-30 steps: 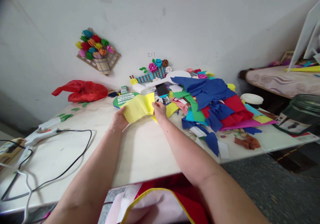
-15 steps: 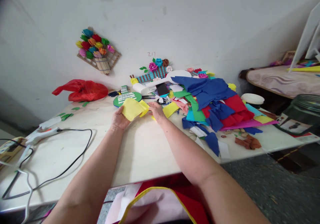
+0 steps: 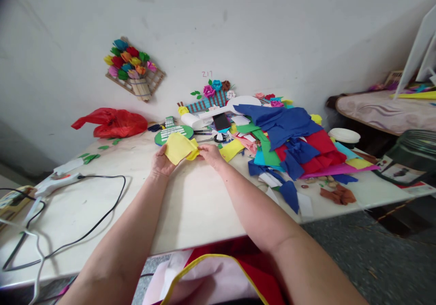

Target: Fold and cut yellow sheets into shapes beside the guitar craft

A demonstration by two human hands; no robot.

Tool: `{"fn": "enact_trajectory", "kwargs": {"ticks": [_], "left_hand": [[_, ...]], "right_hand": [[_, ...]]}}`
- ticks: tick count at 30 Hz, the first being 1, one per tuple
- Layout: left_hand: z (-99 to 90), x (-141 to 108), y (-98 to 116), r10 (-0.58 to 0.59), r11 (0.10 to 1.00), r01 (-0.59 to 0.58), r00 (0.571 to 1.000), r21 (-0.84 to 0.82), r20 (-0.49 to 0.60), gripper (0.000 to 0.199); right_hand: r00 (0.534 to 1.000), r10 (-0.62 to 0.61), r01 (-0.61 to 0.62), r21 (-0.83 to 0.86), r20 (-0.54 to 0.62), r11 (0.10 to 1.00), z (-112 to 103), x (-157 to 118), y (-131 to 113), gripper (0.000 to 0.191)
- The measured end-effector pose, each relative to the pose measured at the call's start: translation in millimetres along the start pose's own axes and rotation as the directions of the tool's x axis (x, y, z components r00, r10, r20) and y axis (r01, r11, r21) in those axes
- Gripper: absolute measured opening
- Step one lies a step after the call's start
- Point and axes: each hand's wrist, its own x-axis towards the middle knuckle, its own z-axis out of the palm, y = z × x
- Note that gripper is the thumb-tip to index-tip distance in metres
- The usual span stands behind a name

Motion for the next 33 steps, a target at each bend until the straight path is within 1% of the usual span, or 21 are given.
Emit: {"fn": "enact_trajectory", "kwargs": {"ticks": [5,10,13,16,20,23,27,29,31,33], "left_hand": [[-3.3,2.1,2.6,0.015,1.000,-0.014,0.999,0.005,-0.035,0.049],[-10.5,6.1,3.8,0.007,1.000,-0.006,0.999,0.022,-0.039,0.051],[-11.6,7.3,3.0,0.001,1.000,0.000,0.999,0.015,-0.038,0.051],[-9.9,6.8,2.4,-0.004,1.000,0.005,0.999,0.010,-0.050,0.051],[-8.9,6.8,2.7,-0.005,1.000,0.006,0.999,0.015,-0.049,0.052],[-9.8,7.9,3.3,-0.004,1.000,0.004,0.999,0.003,-0.034,0.051],[-7.7,7.5,3.2,-0.006,1.000,0.006,0.999,-0.012,-0.052,0.050],[-5.0,6.8,2.2,-0.007,1.000,0.008,0.996,0.003,-0.084,0.050],[-2.4,6.8,0.6,0.012,0.999,-0.005,0.985,0.040,-0.170,0.049],[-0.9,7.3,-1.2,0.101,0.990,-0.070,0.955,0.120,-0.280,0.047]], "right_hand": [[0.993,-0.098,0.095,-0.053,-0.065,0.994,-0.4,5.9,8.3,0.015],[0.977,-0.124,0.107,-0.104,-0.173,0.989,-1.7,11.1,13.7,0.017],[0.964,-0.167,0.129,-0.183,-0.209,0.975,-3.5,13.3,16.4,0.018],[0.942,-0.246,0.162,-0.331,-0.227,0.930,-6.0,14.4,18.9,0.018],[0.919,-0.334,0.193,-0.498,-0.212,0.846,-7.5,13.0,17.8,0.021],[0.911,-0.366,0.196,-0.582,-0.190,0.790,-6.9,9.6,13.1,0.023],[0.908,-0.383,0.187,-0.652,-0.171,0.735,-6.0,5.5,8.0,0.023],[0.910,-0.379,0.181,-0.663,-0.167,0.726,-6.1,5.3,8.2,0.022],[0.915,-0.373,0.186,-0.656,-0.156,0.731,-6.5,6.3,9.8,0.021],[0.920,-0.366,0.197,-0.643,-0.140,0.740,-6.8,7.4,11.5,0.020]]}}
